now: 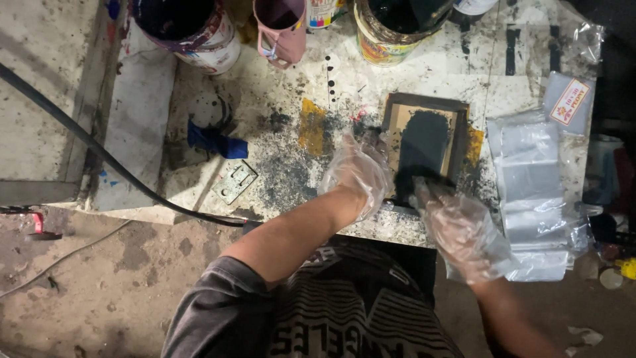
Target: Manually screen printing designs onto small plastic bags using ink and a squeegee.
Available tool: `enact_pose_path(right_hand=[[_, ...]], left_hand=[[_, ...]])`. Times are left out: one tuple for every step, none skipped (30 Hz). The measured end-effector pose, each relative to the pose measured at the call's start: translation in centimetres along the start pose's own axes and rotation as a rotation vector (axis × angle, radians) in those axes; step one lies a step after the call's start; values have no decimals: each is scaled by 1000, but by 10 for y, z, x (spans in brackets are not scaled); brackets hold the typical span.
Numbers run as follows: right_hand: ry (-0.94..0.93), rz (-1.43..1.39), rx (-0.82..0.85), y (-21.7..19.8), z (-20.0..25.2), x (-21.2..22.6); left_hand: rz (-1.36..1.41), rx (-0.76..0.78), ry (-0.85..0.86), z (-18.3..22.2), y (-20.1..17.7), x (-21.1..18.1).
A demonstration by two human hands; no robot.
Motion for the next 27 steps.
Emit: enact_pose_path(right_hand=[[-220,-363,135,-1,8,5],[-218,-362,136,5,20,11],[-305,-313,148,12,33,22],[-391,-263,161,19,48,33],[-389,-263,164,26,56,41],[-519,-187,183,33,68,55],[-649,-110,203,40,81,68],[-649,-110,204,48,91,75],[-778,-33,221,57,106,86],[-906,47,234,68,119,97],[-904,48,232,74,128,104],[-1032,129,245,83,142,115],[-1159,211,257,91,156,124],[-1156,214,256,99,175,138],[-700,-329,212,96,176,140],[-197,-830,157,101,185,133],[-193,-828,157,74,153,112],[-173,-865,168,47,121,90],[-154,-902,179,20,89,68],[-150,-900,174,20,87,58],[-369,-638,195,18,89,58],[-574,-369,218,18,93,58],[-569,-369,218,18,88,60],[-339,-605,195,18,79,52],[-99,-831,171,20,72,43],[-98,-830,167,13,69,40],[-105,-830,122,4,65,37]], left_hand=[[73,28,-30,-16,-5,-2],[71,28,-30,-32,-11,-5],[184,73,-73,-48,-15,-7],[296,117,-117,-63,-19,-9],[293,115,-118,-30,-5,-2],[226,9,-82,3,4,5],[158,-98,-46,36,12,11],[156,-98,-47,41,14,11],[210,-101,-61,47,15,12],[266,-100,-73,53,18,13],[266,-98,-73,43,16,12],[124,-67,-44,34,14,8],[-17,-35,-15,24,12,5],[-18,-31,-14,29,13,2],[515,-95,-145,34,14,8],[1044,-163,-276,40,17,13],[1039,-162,-276,49,19,13],[1836,-263,-473,61,32,17],[2632,-366,-672,73,45,13],[2627,-363,-677,102,63,24],[2914,-188,-554,128,78,26],[3183,13,-391,155,90,29],[3178,14,-393,147,88,27],[3364,-59,-419,138,86,26],[3548,-143,-444,130,84,25],[3546,-144,-452,123,80,22],[3818,-296,-497,117,76,19]])
Point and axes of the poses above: each hand's wrist, its own z-axis away from the middle knuckle, its own y-axis out of the palm, x = y × z, the point moved 5 cm from there along -z, towards the middle knuckle, and after that the axes turned 7 degrees about z, right-handed, at the moved point
